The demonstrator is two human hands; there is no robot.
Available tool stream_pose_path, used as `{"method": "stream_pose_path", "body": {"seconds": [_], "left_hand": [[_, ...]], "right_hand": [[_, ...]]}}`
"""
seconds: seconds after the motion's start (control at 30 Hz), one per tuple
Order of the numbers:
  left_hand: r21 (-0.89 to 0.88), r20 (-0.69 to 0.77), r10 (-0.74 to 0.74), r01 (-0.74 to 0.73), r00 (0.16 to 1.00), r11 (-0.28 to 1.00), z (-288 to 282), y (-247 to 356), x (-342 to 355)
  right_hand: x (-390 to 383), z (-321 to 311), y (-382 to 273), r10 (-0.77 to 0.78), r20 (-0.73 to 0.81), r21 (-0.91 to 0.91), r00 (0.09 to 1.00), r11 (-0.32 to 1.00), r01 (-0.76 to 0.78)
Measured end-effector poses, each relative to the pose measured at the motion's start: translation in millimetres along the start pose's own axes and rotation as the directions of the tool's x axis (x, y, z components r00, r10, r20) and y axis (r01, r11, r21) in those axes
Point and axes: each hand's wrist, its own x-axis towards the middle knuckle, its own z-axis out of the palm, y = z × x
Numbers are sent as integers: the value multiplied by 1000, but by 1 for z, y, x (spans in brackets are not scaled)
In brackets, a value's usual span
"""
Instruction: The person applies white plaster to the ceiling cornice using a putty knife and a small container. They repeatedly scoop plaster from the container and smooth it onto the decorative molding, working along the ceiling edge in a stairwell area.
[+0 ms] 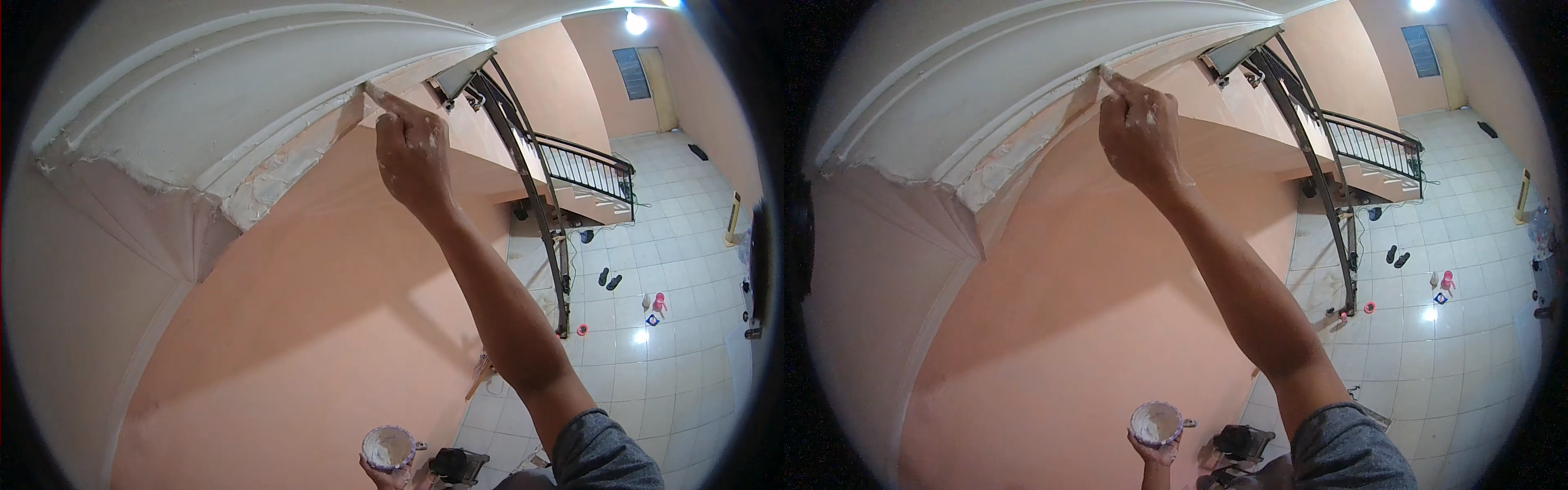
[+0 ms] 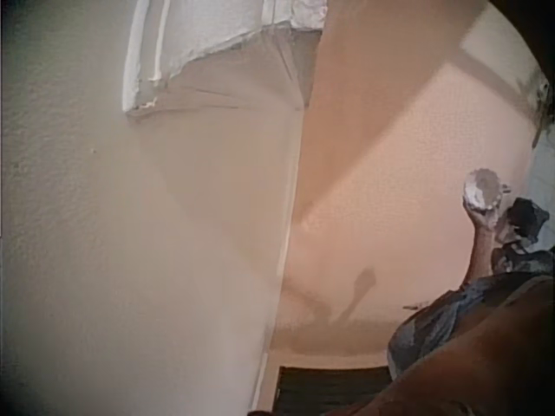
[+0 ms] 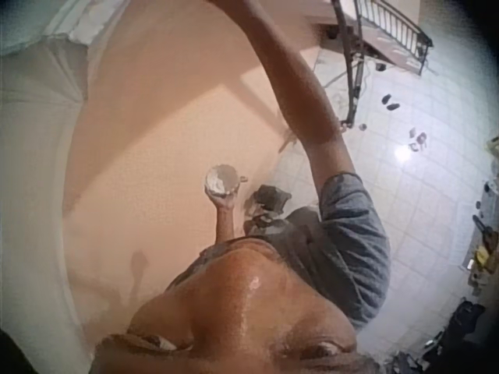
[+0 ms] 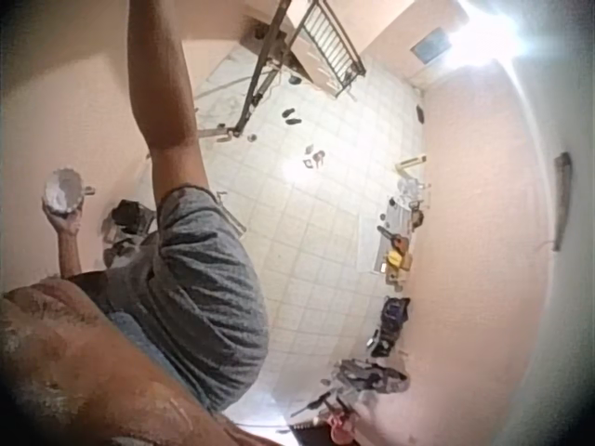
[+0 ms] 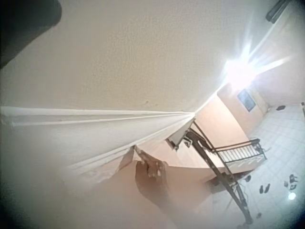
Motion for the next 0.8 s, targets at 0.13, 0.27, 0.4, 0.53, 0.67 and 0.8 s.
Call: {"method": "stream_pose_path", "body": {"seconds": [0.13,0.27,0.4,0.53,0.67,0.8], "left_hand": [[41,33,16,-18,999,999,-4,-1,1],[16,31,-3,3,1000,1000,-8,-2,6],[28,-3,15,-15,1000,999,-5,-4,6],[22,58,3,-4,998,1000,-18,0,-7],[-14,22,16,-16,1000,1000,-16,0,-11],[-4,9,7,-7,1000,1000,-11,-1,-12]], "right_hand": [[1,-19,-29,499,235,472,834,692,-546],[1,-24,-32,446,188,405,875,776,-483],[3,-21,-33,311,149,273,939,900,-341],[-1,-20,-50,256,108,295,961,914,-277],[-1,-28,-57,351,127,342,928,862,-373],[3,-22,-52,363,137,263,922,884,-387]]}}
